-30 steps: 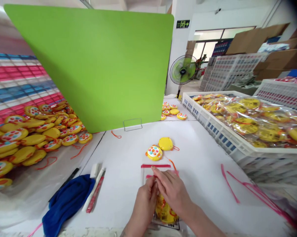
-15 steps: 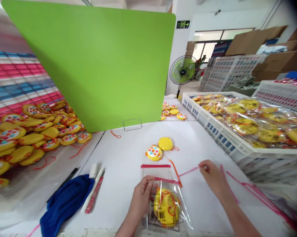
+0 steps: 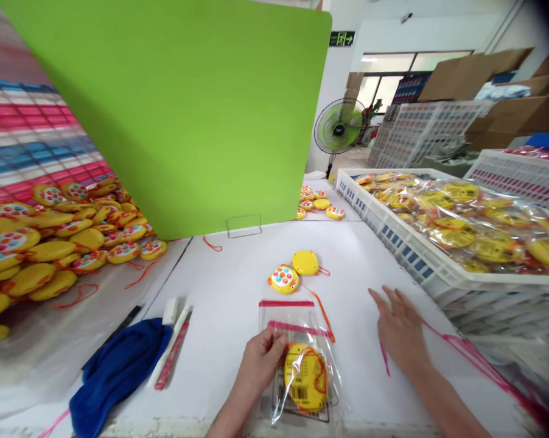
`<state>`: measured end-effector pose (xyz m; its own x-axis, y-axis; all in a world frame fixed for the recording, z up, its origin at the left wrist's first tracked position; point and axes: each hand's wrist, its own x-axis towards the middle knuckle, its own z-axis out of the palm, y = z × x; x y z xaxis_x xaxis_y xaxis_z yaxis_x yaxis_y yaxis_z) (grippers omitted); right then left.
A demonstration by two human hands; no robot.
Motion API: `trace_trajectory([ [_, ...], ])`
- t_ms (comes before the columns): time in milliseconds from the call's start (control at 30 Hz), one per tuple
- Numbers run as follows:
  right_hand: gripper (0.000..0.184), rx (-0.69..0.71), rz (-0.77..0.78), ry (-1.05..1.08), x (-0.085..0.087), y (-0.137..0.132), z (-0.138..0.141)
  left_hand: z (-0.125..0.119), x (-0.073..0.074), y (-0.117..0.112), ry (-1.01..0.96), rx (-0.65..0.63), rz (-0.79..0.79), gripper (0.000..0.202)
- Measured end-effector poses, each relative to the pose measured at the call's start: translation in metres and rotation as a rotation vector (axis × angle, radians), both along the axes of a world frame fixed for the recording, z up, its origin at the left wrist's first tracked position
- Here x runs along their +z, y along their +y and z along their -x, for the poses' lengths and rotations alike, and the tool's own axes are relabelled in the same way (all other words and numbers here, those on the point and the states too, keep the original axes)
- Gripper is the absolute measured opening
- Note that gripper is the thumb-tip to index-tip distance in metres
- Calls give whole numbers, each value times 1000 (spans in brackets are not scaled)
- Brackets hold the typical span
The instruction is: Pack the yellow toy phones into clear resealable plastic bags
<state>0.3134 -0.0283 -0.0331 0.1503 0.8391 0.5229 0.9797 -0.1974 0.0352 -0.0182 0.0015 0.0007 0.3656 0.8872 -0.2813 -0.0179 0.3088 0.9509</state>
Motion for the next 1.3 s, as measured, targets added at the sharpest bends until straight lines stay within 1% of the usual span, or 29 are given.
trace_trajectory([
  [67,45,19,2,32,3,2,-3,1,-1,0,18,7,-21,32],
  [100,43,25,-26,71,6,4,-6,1,-1,1,19,9,-30,32],
  [167,39,30,-108,198,16,8,-10,1,-1,1,8,8,-34,32],
  [233,34,35,-130,382,28,12,-5,1,0,1,-16,5,-20,33],
  [267,32,48,-95,485,35,13,3,1,1,2,-29,5,-10,33],
  [300,31,73,-28,586,41,13,14,1,1,2,-40,6,-1,33],
  [400,31,224,254,823,51,13,59,1,1,2,-80,11,35,35],
  [433,33,285,334,877,52,13,75,1,0,2,-95,10,51,35],
  [500,33,385,439,999,50,13,102,2,-2,3,-125,11,82,36],
  [533,31,419,473,1076,48,14,112,3,-4,3,-140,12,92,36],
  [600,24,453,514,1242,44,18,122,4,-7,4,-166,18,100,36],
  [700,12,448,548,1442,40,22,120,6,-10,6,-194,25,119,37],
  [767,9,411,570,1531,39,22,114,7,-9,7,-208,12,159,37],
  [867,13,360,560,1613,39,19,103,8,-3,9,-232,4,194,42],
  [1000,24,363,513,1664,35,14,95,10,6,10,-263,6,243,48],
  [1067,23,358,501,1670,33,14,93,10,8,10,-228,-4,256,48],
  [1133,19,352,492,1650,32,13,92,11,10,10,-181,4,242,39],
  [1200,16,350,493,1622,32,13,91,11,10,11,-155,25,235,25],
  [1300,16,356,505,1584,35,13,92,11,11,11,-171,60,237,10],
])
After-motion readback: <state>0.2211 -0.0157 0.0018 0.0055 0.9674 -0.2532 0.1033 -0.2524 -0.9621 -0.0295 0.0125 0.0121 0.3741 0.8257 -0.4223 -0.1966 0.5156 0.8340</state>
